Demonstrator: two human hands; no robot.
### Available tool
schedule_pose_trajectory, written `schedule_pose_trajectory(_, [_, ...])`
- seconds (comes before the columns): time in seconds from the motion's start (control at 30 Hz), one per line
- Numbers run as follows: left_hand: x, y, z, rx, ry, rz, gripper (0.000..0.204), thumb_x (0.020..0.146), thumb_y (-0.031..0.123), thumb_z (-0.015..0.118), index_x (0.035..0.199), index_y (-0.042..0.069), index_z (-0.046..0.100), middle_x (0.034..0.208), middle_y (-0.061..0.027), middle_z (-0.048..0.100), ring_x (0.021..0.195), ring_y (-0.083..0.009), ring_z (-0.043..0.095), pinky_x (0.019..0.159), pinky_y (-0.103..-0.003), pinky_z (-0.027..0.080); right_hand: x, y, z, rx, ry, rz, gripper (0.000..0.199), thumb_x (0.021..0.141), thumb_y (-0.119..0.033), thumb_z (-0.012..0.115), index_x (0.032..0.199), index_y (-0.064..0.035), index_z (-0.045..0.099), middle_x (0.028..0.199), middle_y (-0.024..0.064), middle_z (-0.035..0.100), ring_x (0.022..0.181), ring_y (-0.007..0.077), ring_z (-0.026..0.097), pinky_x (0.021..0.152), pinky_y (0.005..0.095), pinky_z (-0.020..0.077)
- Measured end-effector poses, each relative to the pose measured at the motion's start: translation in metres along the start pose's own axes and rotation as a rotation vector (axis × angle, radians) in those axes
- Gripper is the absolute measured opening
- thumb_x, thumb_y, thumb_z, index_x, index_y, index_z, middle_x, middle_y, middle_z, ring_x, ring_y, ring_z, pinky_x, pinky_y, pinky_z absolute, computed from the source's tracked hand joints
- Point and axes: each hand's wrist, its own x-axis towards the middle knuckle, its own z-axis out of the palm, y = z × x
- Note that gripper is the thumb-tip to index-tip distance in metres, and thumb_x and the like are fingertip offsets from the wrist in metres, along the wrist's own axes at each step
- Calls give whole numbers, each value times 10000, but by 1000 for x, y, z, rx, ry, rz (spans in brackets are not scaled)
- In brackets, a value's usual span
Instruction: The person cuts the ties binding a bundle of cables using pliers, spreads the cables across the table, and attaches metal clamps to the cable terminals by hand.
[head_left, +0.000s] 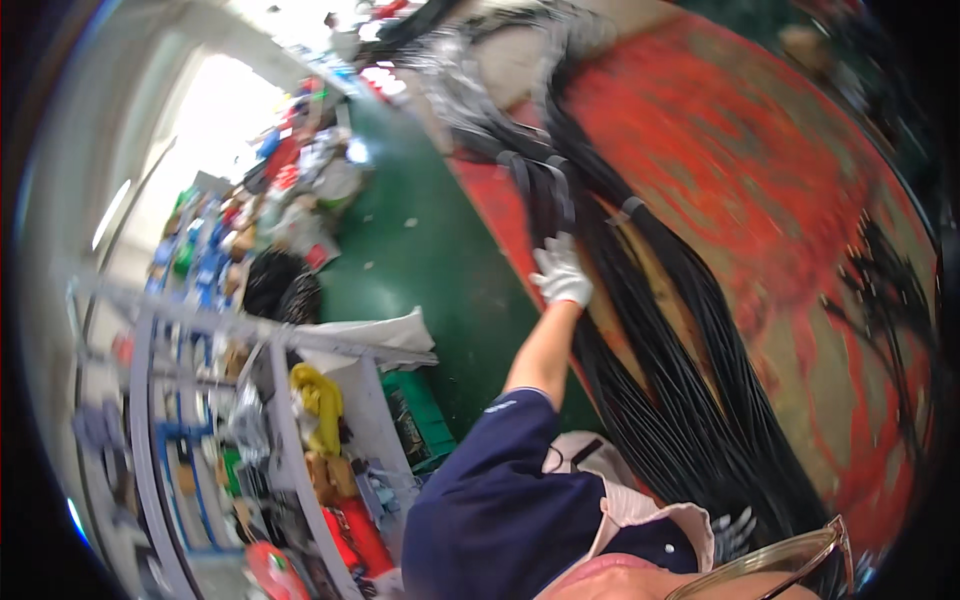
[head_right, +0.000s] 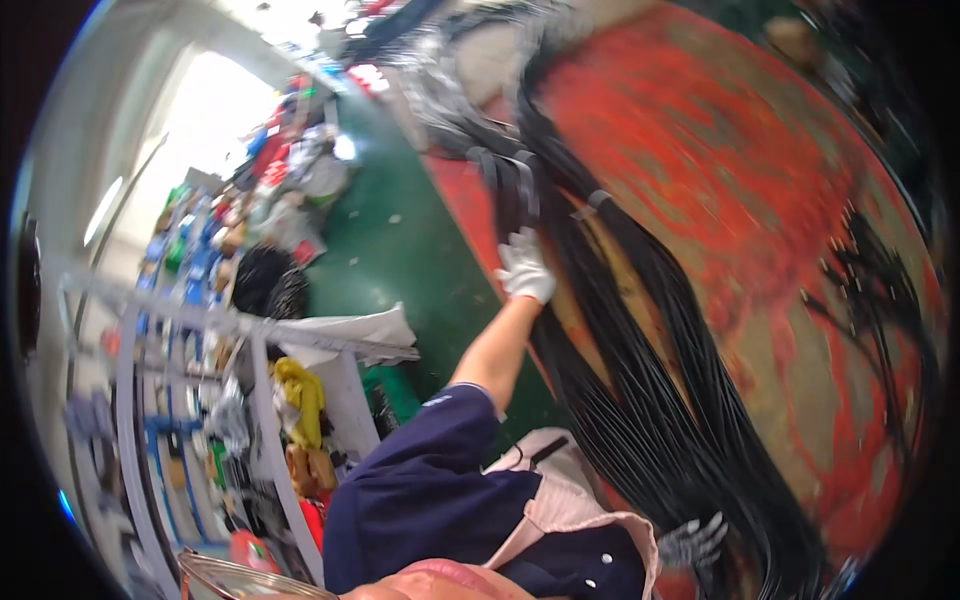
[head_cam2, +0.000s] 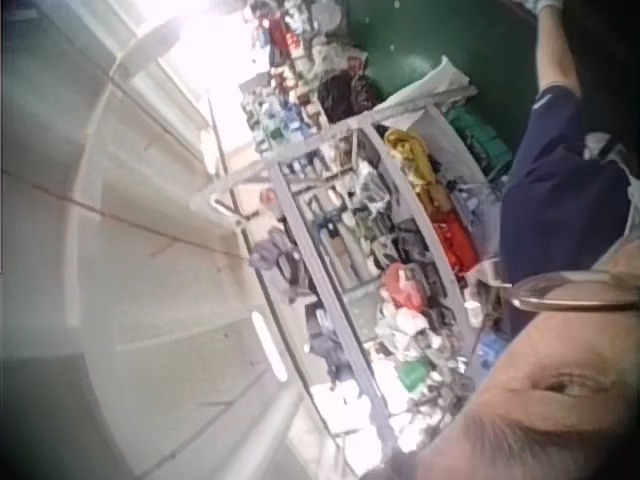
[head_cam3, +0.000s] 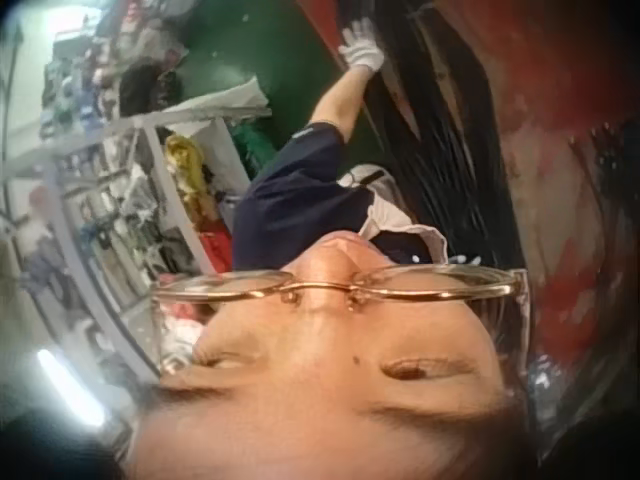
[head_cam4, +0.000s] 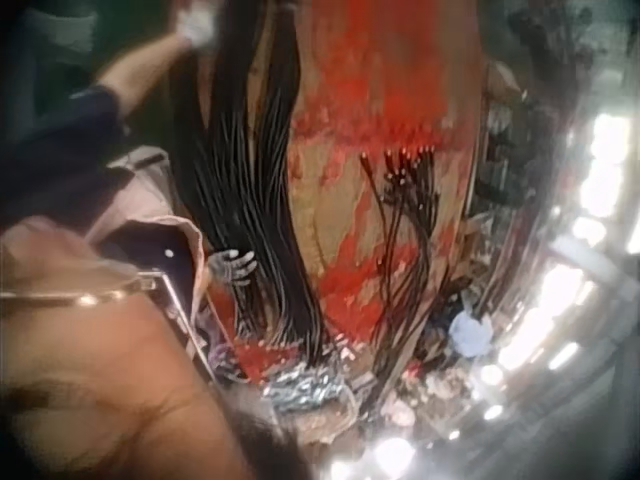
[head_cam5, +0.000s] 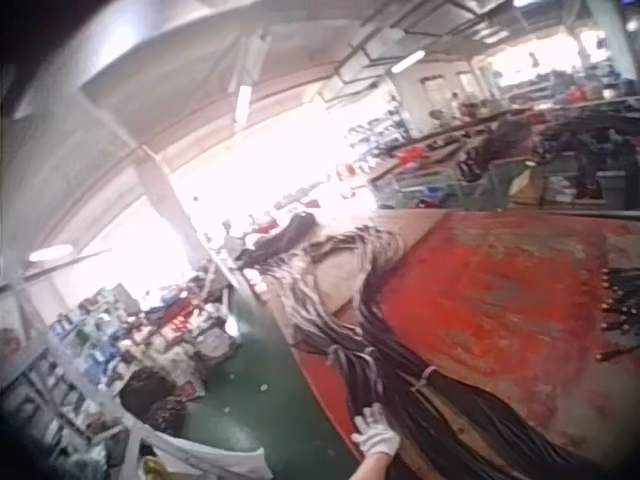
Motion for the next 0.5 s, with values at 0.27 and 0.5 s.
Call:
schedule_pose_trajectory(0.27, [-166, -117, -36, -414, 244, 208, 696, 881, 412, 597, 1487, 140, 390, 1540, -158, 398, 1455, -365, 307, 1157, -562, 207, 19, -19, 22, 361, 244, -351, 491, 1055, -435, 398, 1402, -118, 540, 1388, 120, 577, 1265, 318, 545, 1112, 517, 321])
schedule_pose_trajectory(0.5, [-387, -300, 15, -361, 128, -288, 588, 823, 419, 616, 1348, 157, 568, 1457, -136, 492, 1388, -312, 386, 1087, -501, 267, 22, -41, 17, 650, 216, -713, 475, 1049, -402, 433, 1398, -97, 537, 1391, 130, 571, 1272, 323, 536, 1111, 492, 331])
